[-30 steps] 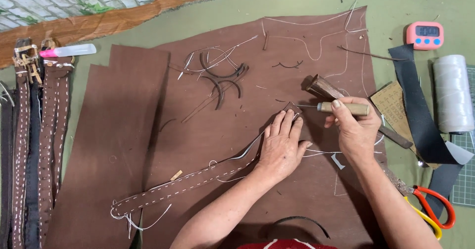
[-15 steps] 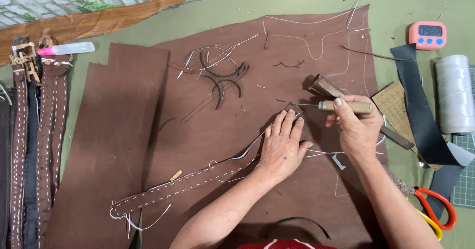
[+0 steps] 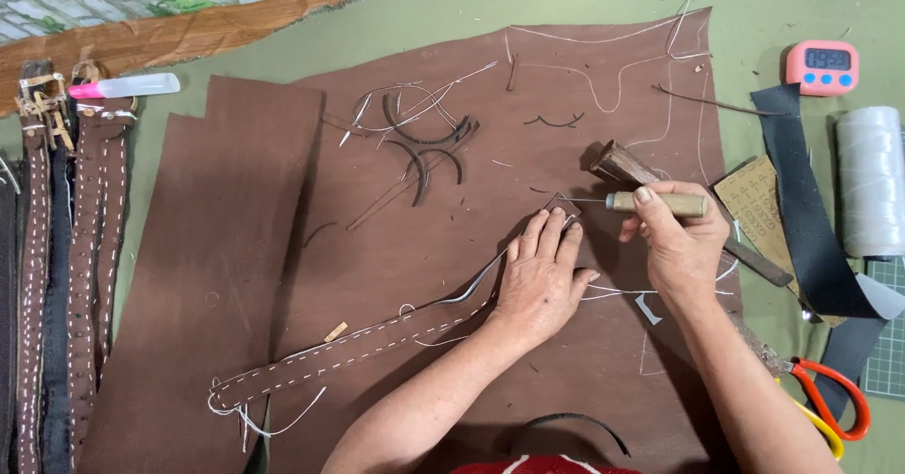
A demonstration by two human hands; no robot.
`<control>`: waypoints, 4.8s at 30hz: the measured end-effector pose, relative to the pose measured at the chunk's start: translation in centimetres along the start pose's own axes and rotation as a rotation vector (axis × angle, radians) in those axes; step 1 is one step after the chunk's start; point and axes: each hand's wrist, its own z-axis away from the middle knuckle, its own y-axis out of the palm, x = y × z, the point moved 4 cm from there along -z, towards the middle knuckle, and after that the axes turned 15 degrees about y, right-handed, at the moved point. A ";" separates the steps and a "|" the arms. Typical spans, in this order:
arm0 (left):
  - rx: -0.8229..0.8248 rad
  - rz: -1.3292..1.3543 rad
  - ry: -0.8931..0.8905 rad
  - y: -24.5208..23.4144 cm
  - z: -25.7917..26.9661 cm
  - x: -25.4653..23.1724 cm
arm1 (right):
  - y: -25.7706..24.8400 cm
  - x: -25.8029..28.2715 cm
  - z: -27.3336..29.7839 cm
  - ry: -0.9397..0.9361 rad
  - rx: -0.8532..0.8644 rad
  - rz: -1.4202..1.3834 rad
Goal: Punching holes in a leather sheet using a mallet and punch tool, then threading cord through the holes.
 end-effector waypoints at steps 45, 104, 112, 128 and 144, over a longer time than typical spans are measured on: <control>-0.652 0.792 -0.001 -7.0 -6.3 2.7 | 6.2 2.6 -1.8 -0.482 0.262 0.952; -0.733 0.735 -0.087 -2.5 -4.5 5.8 | -1.9 0.7 -4.3 -0.856 -0.062 1.354; -0.641 0.501 -0.064 -5.6 -3.1 3.8 | 4.5 -3.3 -1.0 -0.359 0.258 0.756; -0.484 -0.113 -0.001 0.7 0.0 5.2 | 2.1 -1.4 1.8 0.103 0.179 0.001; -0.462 -0.087 -0.020 0.4 -0.1 5.1 | -1.7 -1.4 0.5 0.116 0.123 -0.328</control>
